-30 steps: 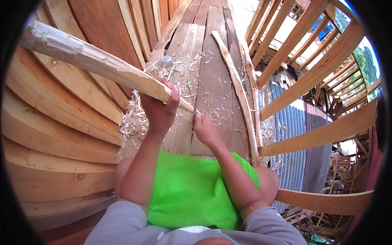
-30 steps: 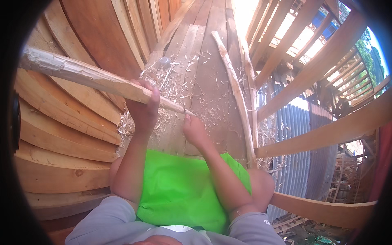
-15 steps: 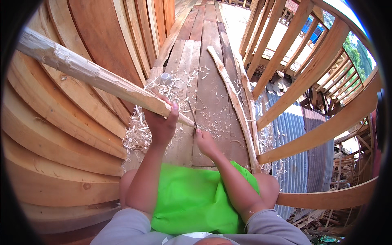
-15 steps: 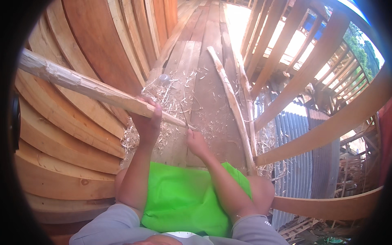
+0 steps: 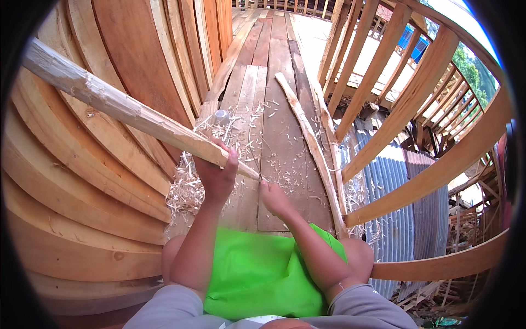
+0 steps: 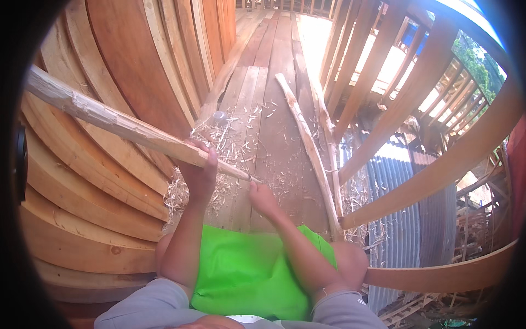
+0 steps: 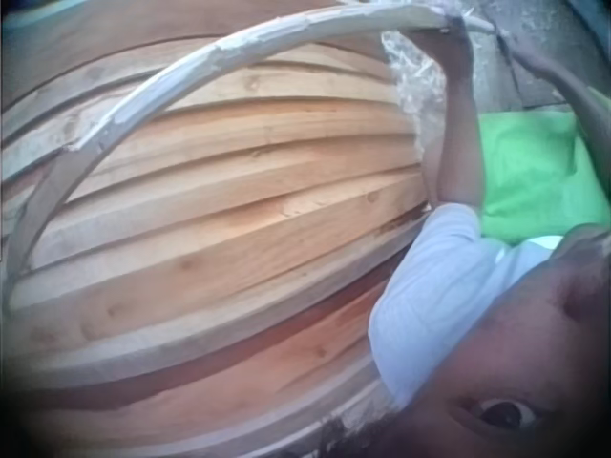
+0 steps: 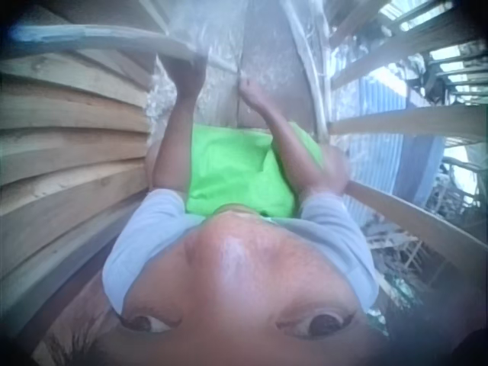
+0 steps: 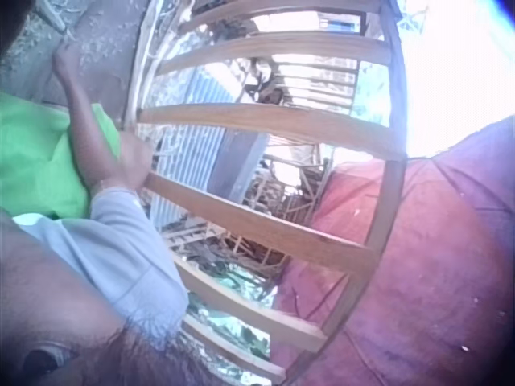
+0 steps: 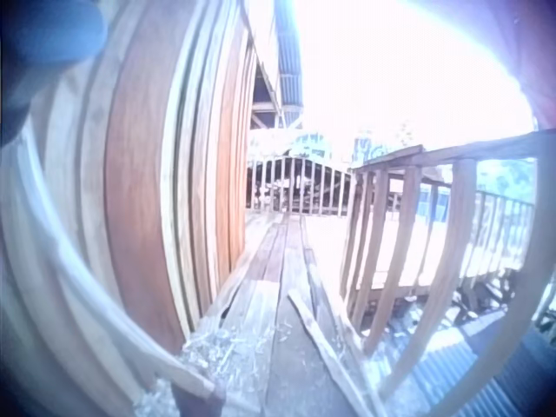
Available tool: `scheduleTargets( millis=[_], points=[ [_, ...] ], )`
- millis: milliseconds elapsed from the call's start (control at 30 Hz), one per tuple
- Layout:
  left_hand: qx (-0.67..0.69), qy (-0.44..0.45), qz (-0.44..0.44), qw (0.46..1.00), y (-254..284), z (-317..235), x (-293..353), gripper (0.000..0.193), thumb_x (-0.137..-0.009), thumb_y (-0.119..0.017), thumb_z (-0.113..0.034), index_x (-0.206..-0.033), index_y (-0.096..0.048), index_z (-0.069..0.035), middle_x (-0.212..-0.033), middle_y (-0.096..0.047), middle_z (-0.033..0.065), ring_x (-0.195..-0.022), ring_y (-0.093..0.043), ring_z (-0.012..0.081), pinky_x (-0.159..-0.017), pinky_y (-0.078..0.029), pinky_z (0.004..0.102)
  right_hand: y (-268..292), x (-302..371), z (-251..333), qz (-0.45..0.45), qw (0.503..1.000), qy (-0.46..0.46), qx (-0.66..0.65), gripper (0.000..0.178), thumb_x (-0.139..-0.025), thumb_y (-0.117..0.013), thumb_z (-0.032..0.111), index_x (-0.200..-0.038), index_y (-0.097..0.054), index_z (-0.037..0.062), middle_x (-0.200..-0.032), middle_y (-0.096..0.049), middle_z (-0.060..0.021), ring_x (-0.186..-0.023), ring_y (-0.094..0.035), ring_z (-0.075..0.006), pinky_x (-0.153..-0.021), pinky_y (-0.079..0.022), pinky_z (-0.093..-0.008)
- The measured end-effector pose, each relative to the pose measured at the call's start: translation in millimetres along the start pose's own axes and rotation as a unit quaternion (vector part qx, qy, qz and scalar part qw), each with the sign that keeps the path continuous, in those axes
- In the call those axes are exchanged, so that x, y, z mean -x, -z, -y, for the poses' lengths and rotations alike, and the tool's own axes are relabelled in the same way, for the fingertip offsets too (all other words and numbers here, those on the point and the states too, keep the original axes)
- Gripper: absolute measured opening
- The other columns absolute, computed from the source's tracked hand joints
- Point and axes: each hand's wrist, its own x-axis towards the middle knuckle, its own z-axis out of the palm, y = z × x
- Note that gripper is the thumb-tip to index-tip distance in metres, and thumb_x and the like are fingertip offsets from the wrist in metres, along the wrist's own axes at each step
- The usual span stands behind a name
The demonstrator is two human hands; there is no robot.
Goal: The person sits on a wooden floor and uses a small knife to carve a long curved wooden piece. They hold the wood with their left hand and repeatedly shave thin layers from its surface with the knife in their right hand, producing wood shavings.
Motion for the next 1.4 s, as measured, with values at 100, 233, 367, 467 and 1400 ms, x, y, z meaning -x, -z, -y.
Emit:
scheduleTargets(
  millis=[100, 233, 367, 467, 1400],
  points=[
    [0.03, 0.016, -0.017, 0.999, 0.6, 0.2, 0.9, 0.041, -0.085, -0.07, -0.005, -0.113, -0.041, -0.004, -0.099, -0.053, 0.0054, -0.086, -0.057, 0.0115, -0.078, -0.051, 0.0285, -0.1, 5.6, 14.7, -0.002, 0.999, 0.016, 0.038, 0.053, -0.104, -0.039, 0.037, -0.084, -0.059, -0.0075, -0.069, -0.061, -0.0222, -0.065, -0.06, -0.0352, -0.067, -0.045, -0.0466],
    [0.036, 0.023, -0.032, 0.999, 6.0, 3.3, 1.5, 0.041, -0.085, -0.07, -0.005, -0.113, -0.041, -0.004, -0.099, -0.053, 0.0054, -0.086, -0.057, 0.0119, -0.077, -0.051, 0.0285, 13.2, 31.2, 70.6, 0.008, 0.997, 0.082, 0.004, 0.053, -0.103, -0.04, 0.037, -0.081, -0.06, -0.007, -0.07, -0.062, -0.0223, -0.065, -0.06, -0.0362, -0.068, -0.047, -0.0467],
    [0.052, 0.027, -0.011, 0.998, -4.4, 0.4, 4.0, 0.043, -0.085, -0.07, -0.005, -0.115, -0.04, -0.003, -0.099, -0.054, 0.0055, -0.085, -0.058, 0.0121, -0.078, -0.051, 0.0288, -1.0, 1.2, -0.2, -0.017, 1.0, 0.0, 0.002, 0.052, -0.103, -0.04, 0.037, -0.082, -0.06, -0.0067, -0.068, -0.061, -0.0231, -0.064, -0.059, -0.038, -0.067, -0.047, -0.0476],
    [0.087, 0.03, -0.038, 0.995, -5.3, -5.4, 2.1, 0.039, -0.084, -0.07, -0.007, -0.111, -0.042, -0.004, -0.098, -0.053, 0.0053, -0.086, -0.055, 0.0125, -0.08, -0.048, 0.0301, -1.5, 0.7, 6.8, 0.002, 1.0, -0.023, 0.003, 0.052, -0.103, -0.041, 0.037, -0.081, -0.06, -0.0066, -0.068, -0.061, -0.0245, -0.065, -0.06, -0.0402, -0.067, -0.047, -0.0492],
    [0.107, 0.065, -0.046, 0.991, -4.0, -0.8, 3.5, 0.035, -0.083, -0.07, -0.008, -0.104, -0.043, -0.006, -0.097, -0.053, 0.0043, -0.088, -0.054, 0.0115, -0.08, -0.047, 0.0296, 6.0, 19.5, 43.3, -0.002, 0.998, -0.043, 0.038, 0.058, -0.103, -0.037, 0.038, -0.081, -0.062, -0.0096, -0.07, -0.063, -0.0256, -0.068, -0.064, -0.0415, -0.07, -0.049, -0.0495]
  ],
)
